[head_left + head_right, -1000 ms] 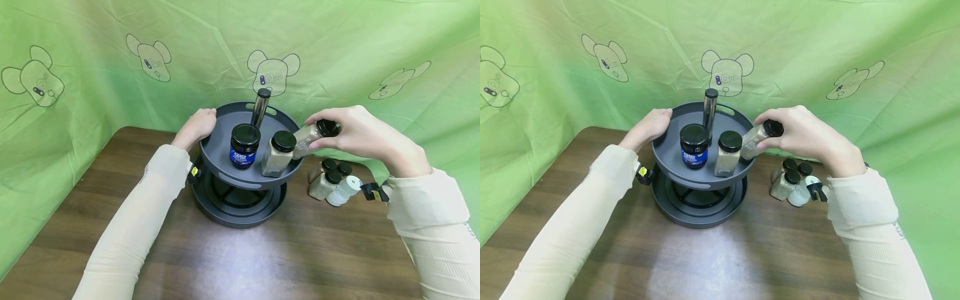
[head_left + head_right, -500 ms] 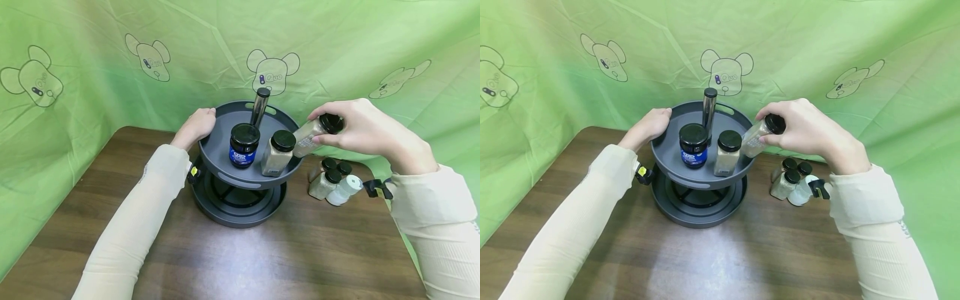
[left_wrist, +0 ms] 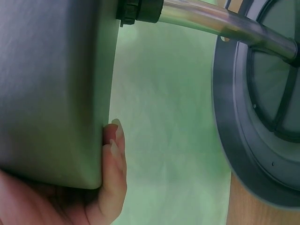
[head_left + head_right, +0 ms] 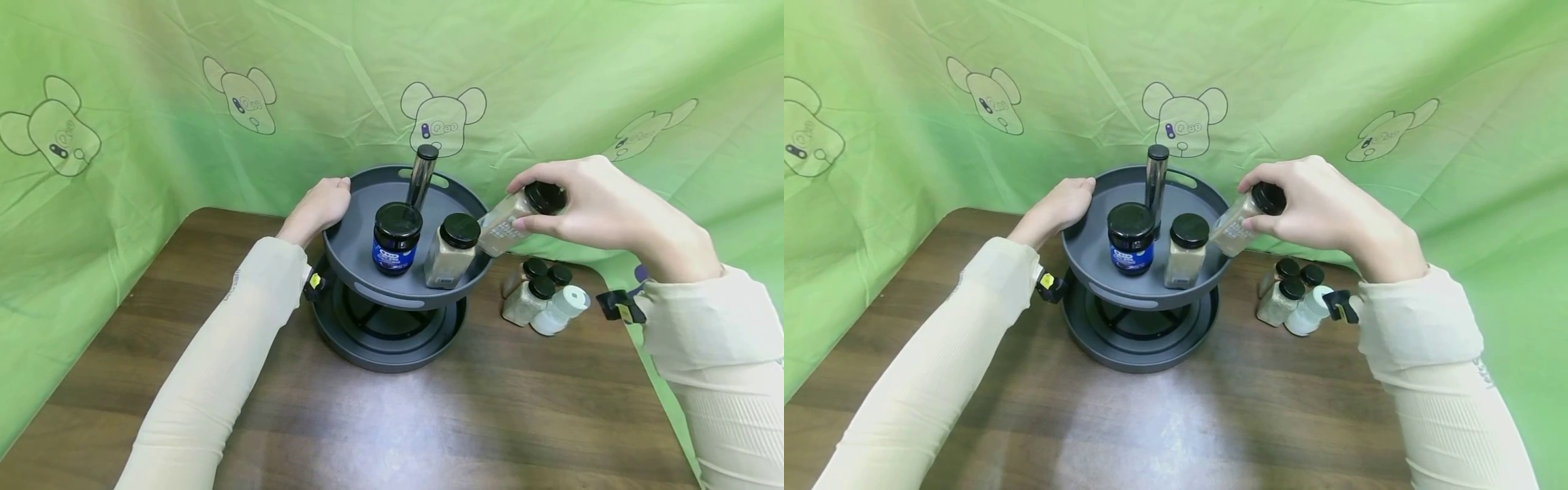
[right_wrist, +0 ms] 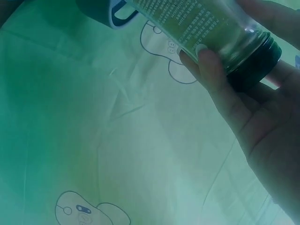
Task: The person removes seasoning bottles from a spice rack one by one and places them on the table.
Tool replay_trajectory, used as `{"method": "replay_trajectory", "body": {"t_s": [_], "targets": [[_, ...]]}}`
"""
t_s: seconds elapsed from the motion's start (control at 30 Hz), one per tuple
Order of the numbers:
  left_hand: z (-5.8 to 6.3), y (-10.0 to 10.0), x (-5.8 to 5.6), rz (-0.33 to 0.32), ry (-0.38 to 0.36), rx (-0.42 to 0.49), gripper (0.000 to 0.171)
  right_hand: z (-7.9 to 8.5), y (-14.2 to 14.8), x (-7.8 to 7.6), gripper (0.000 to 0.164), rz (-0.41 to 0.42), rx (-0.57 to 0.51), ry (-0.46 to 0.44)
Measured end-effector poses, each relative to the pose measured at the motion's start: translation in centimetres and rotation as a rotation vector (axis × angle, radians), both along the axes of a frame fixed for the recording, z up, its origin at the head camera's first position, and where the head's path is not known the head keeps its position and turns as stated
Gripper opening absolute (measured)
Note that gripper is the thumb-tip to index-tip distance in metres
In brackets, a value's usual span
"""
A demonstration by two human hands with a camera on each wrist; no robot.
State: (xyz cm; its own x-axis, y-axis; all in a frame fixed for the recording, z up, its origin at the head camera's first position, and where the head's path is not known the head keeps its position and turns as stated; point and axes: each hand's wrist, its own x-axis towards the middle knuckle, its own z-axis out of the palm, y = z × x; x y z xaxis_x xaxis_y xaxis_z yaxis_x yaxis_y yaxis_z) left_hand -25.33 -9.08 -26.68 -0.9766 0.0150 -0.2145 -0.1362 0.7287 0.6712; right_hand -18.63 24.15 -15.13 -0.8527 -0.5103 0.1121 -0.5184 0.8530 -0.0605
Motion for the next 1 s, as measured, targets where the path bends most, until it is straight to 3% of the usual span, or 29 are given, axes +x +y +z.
{"method": "replay_trajectory", "body": {"t_s": [0.63, 1.0], "targets": [[-0.1, 0.0, 0.0, 0.000, 0.001, -0.001, 0.055, -0.3, 1.3, 0.0, 0.042, -0.044, 0.001, -0.019], [0.0, -0.1, 0.0, -0.006, -0.004, -0.012, 0.056, 0.0, 2.4, 0.2, 0.041, -0.065, 0.062, -0.058]]}}
